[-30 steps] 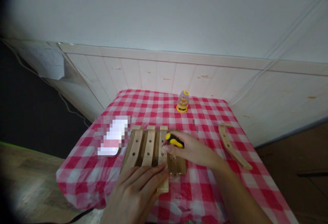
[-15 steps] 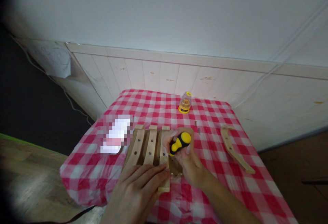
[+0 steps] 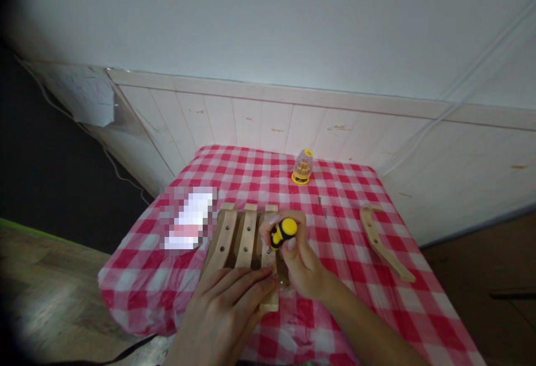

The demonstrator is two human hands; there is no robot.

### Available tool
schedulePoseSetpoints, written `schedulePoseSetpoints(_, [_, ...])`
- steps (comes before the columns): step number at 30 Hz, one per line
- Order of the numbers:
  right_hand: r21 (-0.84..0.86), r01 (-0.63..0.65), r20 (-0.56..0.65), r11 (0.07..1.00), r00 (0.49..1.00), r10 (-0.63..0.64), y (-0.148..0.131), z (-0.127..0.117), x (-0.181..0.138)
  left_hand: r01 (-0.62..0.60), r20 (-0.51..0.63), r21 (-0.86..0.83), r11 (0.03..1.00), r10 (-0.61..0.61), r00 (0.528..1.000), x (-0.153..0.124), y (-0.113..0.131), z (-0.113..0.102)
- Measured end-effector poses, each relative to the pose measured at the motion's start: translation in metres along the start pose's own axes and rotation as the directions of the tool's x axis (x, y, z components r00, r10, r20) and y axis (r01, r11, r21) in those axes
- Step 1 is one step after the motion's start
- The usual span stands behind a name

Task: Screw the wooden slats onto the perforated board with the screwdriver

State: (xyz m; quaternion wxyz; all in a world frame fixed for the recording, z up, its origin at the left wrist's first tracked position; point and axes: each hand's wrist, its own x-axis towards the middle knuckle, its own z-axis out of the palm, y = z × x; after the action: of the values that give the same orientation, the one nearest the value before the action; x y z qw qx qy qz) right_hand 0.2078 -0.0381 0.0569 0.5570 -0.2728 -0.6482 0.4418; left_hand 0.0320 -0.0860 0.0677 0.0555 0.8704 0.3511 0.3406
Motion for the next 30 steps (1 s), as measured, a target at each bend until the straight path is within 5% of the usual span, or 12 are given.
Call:
schedulePoseSetpoints(16, [-0.060,0.137,0.036,0.989,0.990,-0.135,-0.014,0.006,0.008,0.017,0.008,-0.002,1.000,-0.017,1.000,-0.001,0.001,0.002])
schedulePoseSetpoints(23, [0.141,-0.104,-0.118,0.984,0.986,0.121,-0.013,0.012,0.012,0.019,0.048,0.004,1.000,-0.019,0.999,-0.003,0.000,0.005])
schedulePoseSetpoints(30, [0.126,-0.096,-0.060,0.987,0.993,0.104,-0.019,0.004,0.014,0.005,0.057,0.034,0.999,-0.007,0.998,-0.004,-0.001,0.004])
